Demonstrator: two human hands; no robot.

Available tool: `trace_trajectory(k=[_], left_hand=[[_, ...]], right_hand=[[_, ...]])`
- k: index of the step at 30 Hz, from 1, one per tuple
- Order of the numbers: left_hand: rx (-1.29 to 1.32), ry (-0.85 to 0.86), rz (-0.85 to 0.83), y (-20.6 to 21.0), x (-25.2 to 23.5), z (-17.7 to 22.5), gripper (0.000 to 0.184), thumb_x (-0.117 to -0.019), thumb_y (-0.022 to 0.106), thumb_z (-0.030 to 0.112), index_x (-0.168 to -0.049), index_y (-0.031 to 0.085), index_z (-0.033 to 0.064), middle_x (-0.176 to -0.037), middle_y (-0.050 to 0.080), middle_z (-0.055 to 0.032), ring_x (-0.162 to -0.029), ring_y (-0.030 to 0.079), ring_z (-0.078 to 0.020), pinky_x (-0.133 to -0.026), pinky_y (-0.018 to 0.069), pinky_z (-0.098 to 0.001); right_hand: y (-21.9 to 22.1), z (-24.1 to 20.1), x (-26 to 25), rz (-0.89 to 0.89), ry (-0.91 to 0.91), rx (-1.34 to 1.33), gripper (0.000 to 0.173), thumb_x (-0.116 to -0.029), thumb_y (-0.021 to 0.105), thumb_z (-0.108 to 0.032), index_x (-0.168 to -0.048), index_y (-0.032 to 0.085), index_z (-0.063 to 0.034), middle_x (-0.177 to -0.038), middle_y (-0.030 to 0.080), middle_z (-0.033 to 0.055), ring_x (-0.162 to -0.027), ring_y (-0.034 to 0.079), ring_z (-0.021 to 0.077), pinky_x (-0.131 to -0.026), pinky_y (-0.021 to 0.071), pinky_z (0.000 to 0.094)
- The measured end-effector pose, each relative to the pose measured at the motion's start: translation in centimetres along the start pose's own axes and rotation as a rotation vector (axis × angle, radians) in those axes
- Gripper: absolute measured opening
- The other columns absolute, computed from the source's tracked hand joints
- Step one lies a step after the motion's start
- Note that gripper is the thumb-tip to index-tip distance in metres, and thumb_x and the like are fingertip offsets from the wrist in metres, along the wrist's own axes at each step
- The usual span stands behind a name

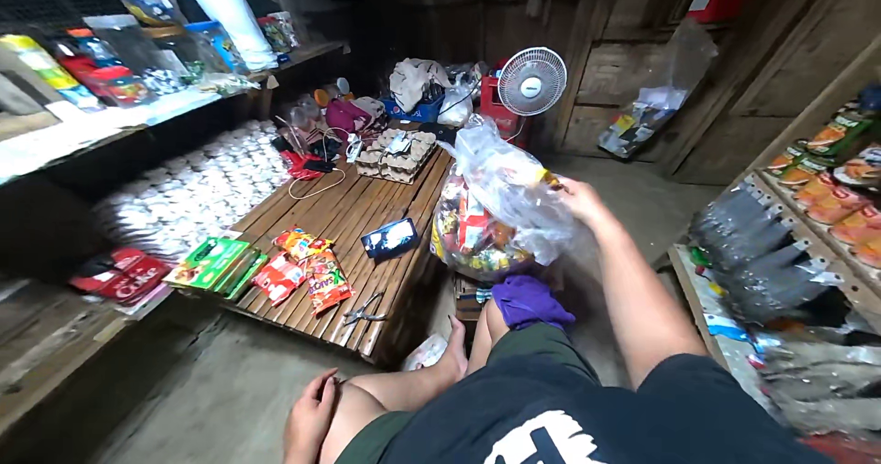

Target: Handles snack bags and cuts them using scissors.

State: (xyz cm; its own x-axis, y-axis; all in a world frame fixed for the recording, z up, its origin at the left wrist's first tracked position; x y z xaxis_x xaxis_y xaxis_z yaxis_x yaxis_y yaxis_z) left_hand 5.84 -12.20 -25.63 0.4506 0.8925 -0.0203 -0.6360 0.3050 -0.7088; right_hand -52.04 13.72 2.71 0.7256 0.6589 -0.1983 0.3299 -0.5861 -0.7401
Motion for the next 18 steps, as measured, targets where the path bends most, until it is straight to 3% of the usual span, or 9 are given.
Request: trace_trajectory(k=[3, 5, 8, 9, 10, 11, 13, 15, 18], left_hand=[[0.004, 0.003, -0.013, 0.0, 0.0, 0.1, 0.033, -0.1048, 0.049, 0.021, -0.124, 0.07, 0.0048, -0.112, 0.074, -0.0183, -0.106, 0.07, -0.0348, -0.099, 0.0502, -0.0597], [-0.001, 0.046, -0.005, 0.0, 0.3, 0.2, 0.034, -0.1043, 0.049, 0.021, -0.124, 0.07, 0.0038, -0.111, 0.074, -0.0193, -0.106, 0.07, -0.0363, -0.098, 0.0498, -0.0611], [0.004, 0.189, 0.132, -0.9, 2.1, 3.5, 0.033, -0.1029, 0.05, 0.015, -0.118, 0.07, -0.0056, -0.105, 0.072, -0.0268, -0.097, 0.071, -0.041, -0.09, 0.0534, -0.0599], [0.033, 0.105, 0.147, -2.1, 3.4, 7.3, 0.031, -0.1012, 0.051, 0.008, -0.118, 0.067, -0.0124, -0.107, 0.07, -0.0321, -0.1, 0.07, -0.0433, -0.092, 0.0531, -0.0568], [0.105, -0.199, -0.054, -3.6, 4.8, 12.3, 0.036, -0.1049, 0.046, 0.002, -0.135, 0.054, -0.0145, -0.13, 0.061, -0.0337, -0.124, 0.06, -0.0405, -0.109, 0.0428, -0.05], [0.275, -0.388, -0.096, -4.2, 5.6, 15.3, 0.041, -0.1055, 0.043, -0.001, -0.144, 0.044, -0.0142, -0.142, 0.052, -0.0335, -0.132, 0.052, -0.0374, -0.114, 0.0369, -0.0457], [0.511, -0.22, -0.116, -2.1, 4.8, 14.5, 0.048, -0.1074, 0.043, 0.012, -0.15, 0.035, -0.01, -0.143, 0.049, -0.0322, -0.128, 0.055, -0.0353, -0.106, 0.0471, -0.0452], [0.65, 0.01, -0.239, 1.0, 3.8, 15.0, 0.058, -0.1053, 0.049, 0.029, -0.153, 0.037, -0.0015, -0.147, 0.051, -0.0245, -0.128, 0.058, -0.0319, -0.101, 0.0517, -0.0476], [0.778, 0.248, -0.494, 2.3, 5.3, 23.6, 0.085, -0.0928, 0.061, 0.059, -0.156, 0.037, 0.0078, -0.155, 0.048, -0.0085, -0.136, 0.053, -0.0236, -0.102, 0.0537, -0.0456]], right_hand=[[-4.7, 0.6, 2.9, 0.27, 0.183, -0.392, 0.038, -0.1091, 0.049, -0.025, -0.123, 0.063, 0.0071, -0.115, 0.067, 0.0249, -0.105, 0.066, 0.0317, -0.094, 0.0511, 0.0523], [-6.4, 1.0, 4.9, 0.389, 0.191, -0.789, 0.041, -0.1095, 0.047, -0.034, -0.133, 0.053, -0.0008, -0.112, 0.067, 0.0147, -0.093, 0.07, 0.0203, -0.08, 0.0598, 0.0411], [-8.4, -0.4, 7.8, 0.382, 0.034, -1.194, 0.037, -0.111, 0.04, -0.036, -0.134, 0.05, -0.0086, -0.11, 0.069, 0.0079, -0.094, 0.072, 0.0192, -0.08, 0.0624, 0.0402], [-8.8, -1.1, 8.7, 0.351, -0.012, -1.227, 0.034, -0.1117, 0.037, -0.035, -0.128, 0.053, -0.0093, -0.106, 0.071, 0.0059, -0.092, 0.073, 0.0177, -0.079, 0.0632, 0.0385], [-8.7, -1.9, 9.8, 0.292, -0.037, -1.229, 0.034, -0.1123, 0.034, -0.033, -0.125, 0.056, -0.0103, -0.102, 0.072, 0.004, -0.09, 0.073, 0.0156, -0.077, 0.0632, 0.0364], [-8.2, -2.6, 10.9, 0.216, -0.054, -1.218, 0.035, -0.1127, 0.031, -0.031, -0.123, 0.058, -0.0109, -0.1, 0.072, 0.0031, -0.088, 0.072, 0.0143, -0.076, 0.063, 0.0349], [-5.8, -4.4, 12.8, 0.014, -0.091, -1.191, 0.031, -0.1108, 0.032, -0.021, -0.124, 0.057, -0.01, -0.101, 0.072, 0.0029, -0.091, 0.071, 0.0132, -0.081, 0.0617, 0.0343], [-1.6, -6.0, 14.6, -0.198, -0.066, -1.166, 0.026, -0.106, 0.039, -0.011, -0.124, 0.057, -0.0065, -0.102, 0.073, 0.0018, -0.093, 0.071, 0.0117, -0.086, 0.0608, 0.0329], [6.4, -8.2, 17.1, -0.562, 0.012, -1.19, 0.024, -0.1064, 0.044, -0.013, -0.122, 0.06, -0.0037, -0.103, 0.074, 0.0033, -0.095, 0.072, 0.0135, -0.088, 0.0608, 0.0346]])
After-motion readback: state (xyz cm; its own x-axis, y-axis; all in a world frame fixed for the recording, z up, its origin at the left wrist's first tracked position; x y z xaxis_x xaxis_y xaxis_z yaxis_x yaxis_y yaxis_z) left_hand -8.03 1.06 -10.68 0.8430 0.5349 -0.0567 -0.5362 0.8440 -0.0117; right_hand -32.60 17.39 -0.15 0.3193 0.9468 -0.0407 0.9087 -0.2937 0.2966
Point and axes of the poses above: each hand's wrist, its own x-axis away from the middle knuckle, its own y-axis out of the palm, z = x × y, the point moved 7 cm from there along -x, towards the middle knuckle
